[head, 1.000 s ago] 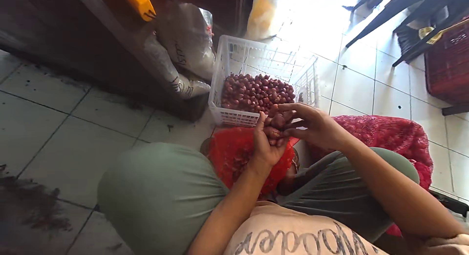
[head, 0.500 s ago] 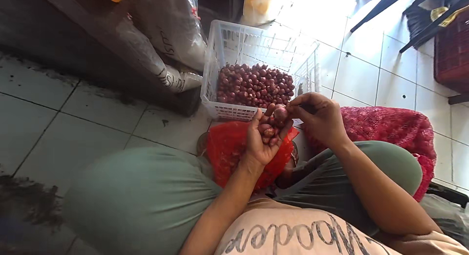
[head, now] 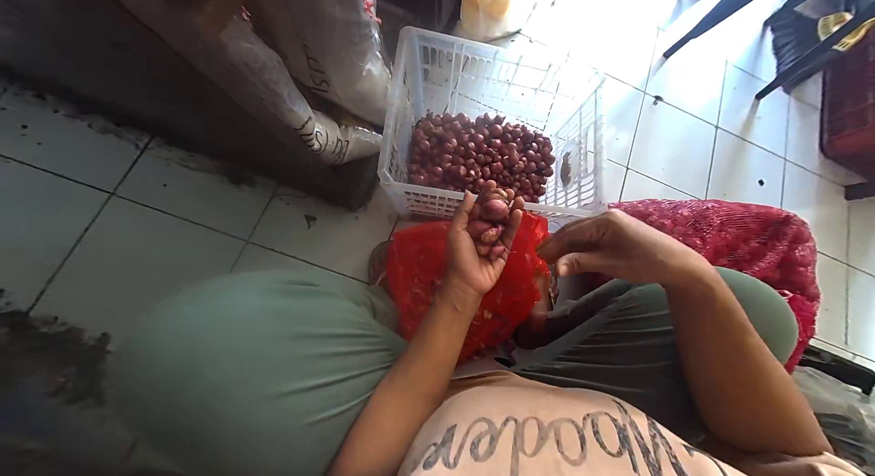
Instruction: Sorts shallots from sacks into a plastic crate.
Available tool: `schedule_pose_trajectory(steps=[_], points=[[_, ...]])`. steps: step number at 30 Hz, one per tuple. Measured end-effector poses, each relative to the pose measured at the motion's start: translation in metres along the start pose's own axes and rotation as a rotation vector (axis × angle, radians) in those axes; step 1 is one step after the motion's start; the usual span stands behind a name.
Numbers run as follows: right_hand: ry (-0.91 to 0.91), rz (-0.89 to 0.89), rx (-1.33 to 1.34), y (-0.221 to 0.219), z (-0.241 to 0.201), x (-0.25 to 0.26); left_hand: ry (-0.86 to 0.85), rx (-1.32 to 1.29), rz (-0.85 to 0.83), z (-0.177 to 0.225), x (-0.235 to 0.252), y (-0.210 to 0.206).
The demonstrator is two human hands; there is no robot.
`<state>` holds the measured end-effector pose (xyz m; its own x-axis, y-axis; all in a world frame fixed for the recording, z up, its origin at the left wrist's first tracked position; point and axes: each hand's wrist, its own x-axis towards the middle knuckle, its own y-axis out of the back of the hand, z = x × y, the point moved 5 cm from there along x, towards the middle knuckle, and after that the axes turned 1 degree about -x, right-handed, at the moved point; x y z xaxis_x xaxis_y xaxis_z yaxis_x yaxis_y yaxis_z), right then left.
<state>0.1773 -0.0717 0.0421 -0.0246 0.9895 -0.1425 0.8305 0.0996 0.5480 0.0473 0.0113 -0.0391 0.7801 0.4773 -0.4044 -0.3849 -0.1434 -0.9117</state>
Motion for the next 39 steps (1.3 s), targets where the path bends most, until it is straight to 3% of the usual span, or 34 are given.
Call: schedule_pose_trajectory(steps=[1, 5, 9, 13, 15, 19, 21, 23, 27, 30, 34, 37, 39], points=[[-0.003, -0.009, -0.088, -0.001, 0.001, 0.000, -0.005, 0.026, -0.004, 0.002, 0.001, 0.001], [0.042, 0.346, -0.197, 0.000, 0.002, 0.012, 0.032, 0.274, 0.003, -0.004, -0.001, 0.001], [0.018, 0.289, -0.217, -0.016, 0.003, 0.022, 0.126, 0.356, 0.099, -0.015, -0.002, 0.002], [0.053, 0.306, -0.180, -0.019, 0.003, 0.020, 0.146, 0.320, 0.077, -0.015, -0.004, 0.002], [0.053, 0.351, 0.006, -0.015, 0.008, 0.021, 0.171, 0.253, 0.071, -0.017, -0.004, -0.001], [-0.124, 0.400, 0.725, 0.004, 0.019, 0.020, 0.136, 0.092, -0.054, -0.012, -0.005, -0.002], [-0.192, 0.390, 0.869, 0.009, 0.020, 0.016, 0.111, 0.063, -0.112, -0.010, -0.003, -0.001], [-0.154, 0.356, 0.728, 0.007, 0.018, 0.015, 0.090, 0.042, -0.158, -0.008, -0.002, 0.000], [0.072, 0.317, 0.104, -0.007, 0.008, 0.014, 0.079, 0.062, -0.199, -0.007, -0.003, -0.002], [0.125, 0.319, -0.130, -0.015, 0.008, 0.017, 0.103, 0.077, -0.198, -0.008, -0.005, -0.003], [0.104, 0.335, -0.191, -0.015, 0.006, 0.018, 0.142, 0.059, -0.210, -0.011, -0.004, -0.004], [0.087, 0.377, -0.065, -0.013, 0.011, 0.018, 0.127, -0.002, -0.259, -0.011, -0.005, -0.004], [0.006, 0.385, 0.066, -0.010, 0.017, 0.018, 0.077, 0.024, -0.141, -0.011, -0.004, -0.002]])
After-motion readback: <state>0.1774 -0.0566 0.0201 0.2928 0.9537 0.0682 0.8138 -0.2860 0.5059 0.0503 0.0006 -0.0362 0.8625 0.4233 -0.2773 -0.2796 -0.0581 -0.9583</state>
